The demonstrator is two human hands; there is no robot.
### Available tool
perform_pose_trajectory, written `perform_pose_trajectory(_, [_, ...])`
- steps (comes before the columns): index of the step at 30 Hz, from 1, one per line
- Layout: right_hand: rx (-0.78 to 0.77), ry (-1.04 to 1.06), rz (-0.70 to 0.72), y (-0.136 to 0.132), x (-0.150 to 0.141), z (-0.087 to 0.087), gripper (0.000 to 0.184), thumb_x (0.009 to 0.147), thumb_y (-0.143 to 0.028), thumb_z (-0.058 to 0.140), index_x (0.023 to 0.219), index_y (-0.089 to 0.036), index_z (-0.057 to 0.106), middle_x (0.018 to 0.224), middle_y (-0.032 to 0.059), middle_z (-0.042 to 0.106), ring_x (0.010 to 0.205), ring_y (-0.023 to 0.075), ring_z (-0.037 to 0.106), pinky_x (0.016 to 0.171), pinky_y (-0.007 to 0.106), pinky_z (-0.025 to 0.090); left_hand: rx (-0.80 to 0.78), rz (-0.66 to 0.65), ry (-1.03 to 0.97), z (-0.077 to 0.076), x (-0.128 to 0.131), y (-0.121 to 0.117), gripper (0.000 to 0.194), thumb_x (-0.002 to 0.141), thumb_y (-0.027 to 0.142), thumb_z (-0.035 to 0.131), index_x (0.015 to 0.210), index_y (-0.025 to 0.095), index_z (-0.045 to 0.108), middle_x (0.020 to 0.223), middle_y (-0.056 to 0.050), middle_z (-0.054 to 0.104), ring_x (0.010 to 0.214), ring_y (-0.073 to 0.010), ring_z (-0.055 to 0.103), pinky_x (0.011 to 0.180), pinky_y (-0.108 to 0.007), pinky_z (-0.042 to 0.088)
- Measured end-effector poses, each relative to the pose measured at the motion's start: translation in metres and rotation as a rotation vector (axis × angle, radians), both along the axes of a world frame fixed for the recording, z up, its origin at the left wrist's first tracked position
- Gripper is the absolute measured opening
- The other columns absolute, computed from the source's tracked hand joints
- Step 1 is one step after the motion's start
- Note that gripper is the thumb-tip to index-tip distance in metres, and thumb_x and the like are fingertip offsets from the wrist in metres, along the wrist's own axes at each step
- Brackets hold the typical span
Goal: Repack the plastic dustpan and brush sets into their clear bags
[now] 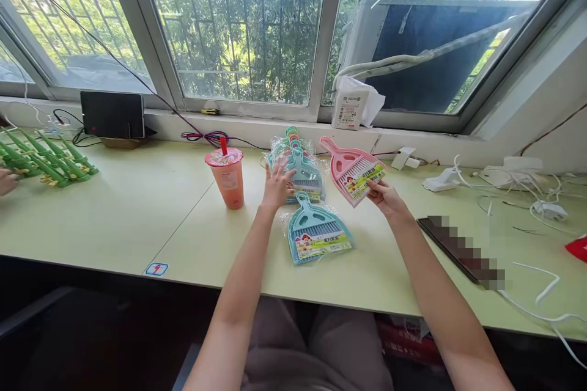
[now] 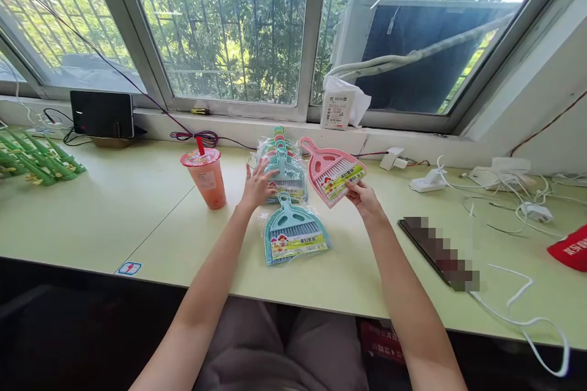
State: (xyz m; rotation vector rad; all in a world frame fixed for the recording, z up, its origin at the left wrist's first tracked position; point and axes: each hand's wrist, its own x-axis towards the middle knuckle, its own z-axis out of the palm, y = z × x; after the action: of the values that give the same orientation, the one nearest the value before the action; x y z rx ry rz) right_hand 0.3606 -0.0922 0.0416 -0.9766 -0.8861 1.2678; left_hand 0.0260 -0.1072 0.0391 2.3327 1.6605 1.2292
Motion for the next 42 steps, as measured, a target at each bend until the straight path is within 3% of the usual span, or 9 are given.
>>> perform_pose_trajectory(3, [-0.004,0.002,0.045,-0.004,-0.004,0.004,0.029,0.058,-0.02,0.083,0.084,-0.021,0.071,0.084,0.002,0.076,0.069,0.0162,0.071,0.067,0.027,0.059,-0.113,0.043,-0.025,-0.001,-0.012,0.002,0.078,0.06,0.017,0.082,0.132,0.029,0.054,0.151,-0.012,0.037,0.144,-0.0389,0.024,0.113,-0.065,0.02])
perform_pose_trajectory(5, [0.003,-0.005,0.075,-0.007,-0.007,0.006,0.031,0.057,-0.021,0.084,0.085,-0.02,0.071,0.086,0.0032,0.076,0.071,0.0171,0.071,0.069,0.028,0.059,-0.159,-0.012,-0.028,-0.005,-0.019,0.007,0.065,0.066,0.011,0.076,0.127,0.027,0.059,0.145,-0.013,0.044,0.137,-0.0339,0.038,0.111,-0.055,0.033])
perform_pose_trajectory(8, [0.018,-0.013,0.086,-0.009,-0.008,0.008,0.033,0.055,-0.02,0.085,0.085,-0.02,0.072,0.086,0.0035,0.076,0.071,0.0175,0.071,0.069,0.028,0.059,-0.1,-0.078,-0.007,-0.01,-0.023,0.015,0.052,0.068,0.007,0.072,0.117,0.023,0.066,0.136,-0.012,0.05,0.132,-0.0305,0.045,0.111,-0.048,0.038])
perform_pose_trajectory(13, [0.033,-0.017,0.09,-0.01,-0.007,0.01,0.032,0.054,-0.023,0.086,0.082,-0.02,0.072,0.084,0.0031,0.076,0.072,0.0183,0.071,0.069,0.029,0.06,-0.098,-0.139,0.077,-0.012,-0.017,0.017,0.069,0.056,0.01,0.083,0.121,0.016,0.061,0.141,-0.02,0.043,0.135,-0.0375,0.039,0.109,-0.051,0.039])
perform_pose_trajectory(19, [0.046,-0.001,0.119,-0.005,-0.002,0.003,0.038,0.053,-0.027,0.089,0.087,-0.02,0.072,0.088,0.0024,0.076,0.077,0.0178,0.072,0.074,0.028,0.058,-0.118,-0.14,0.166,-0.01,-0.005,0.006,0.052,0.079,0.01,0.059,0.13,0.016,0.054,0.127,-0.016,0.052,0.086,-0.0193,0.066,0.085,-0.038,0.055])
perform_pose_trajectory(26, [0.006,-0.002,0.089,-0.002,0.0,0.003,0.032,0.053,-0.022,0.087,0.082,-0.02,0.073,0.083,0.0009,0.076,0.069,0.0156,0.07,0.067,0.025,0.058,0.017,-0.018,0.126,0.0,-0.001,0.006,0.044,0.084,0.014,0.054,0.129,0.017,0.057,0.11,-0.011,0.056,0.072,-0.0144,0.059,0.079,-0.033,0.052])
perform_pose_trajectory(33, [0.034,-0.102,0.172,-0.01,-0.003,0.012,0.039,0.052,-0.027,0.089,0.086,-0.018,0.073,0.09,0.0051,0.076,0.079,0.0202,0.072,0.074,0.03,0.059,0.183,0.123,-0.347,0.009,0.002,0.008,0.05,0.084,0.03,0.064,0.132,0.018,0.055,0.117,-0.013,0.051,0.075,-0.0132,0.056,0.071,-0.03,0.053])
perform_pose_trajectory(37, [-0.003,-0.16,0.182,-0.01,-0.005,0.01,0.039,0.052,-0.024,0.089,0.086,-0.017,0.074,0.087,0.0059,0.076,0.076,0.0206,0.072,0.074,0.032,0.059,0.137,0.193,-0.403,0.001,-0.005,0.018,0.073,0.069,0.03,0.079,0.136,0.018,0.052,0.117,-0.013,0.049,0.075,-0.0134,0.055,0.072,-0.031,0.053])
perform_pose_trajectory(42, [-0.124,-0.217,0.131,-0.008,-0.006,0.008,0.029,0.055,-0.012,0.085,0.081,-0.015,0.073,0.078,0.0059,0.076,0.066,0.0179,0.07,0.071,0.032,0.059,0.059,0.232,-0.299,-0.014,-0.009,0.023,0.065,0.075,0.013,0.069,0.137,0.017,0.05,0.117,-0.013,0.047,0.069,-0.0109,0.054,0.075,-0.031,0.053])
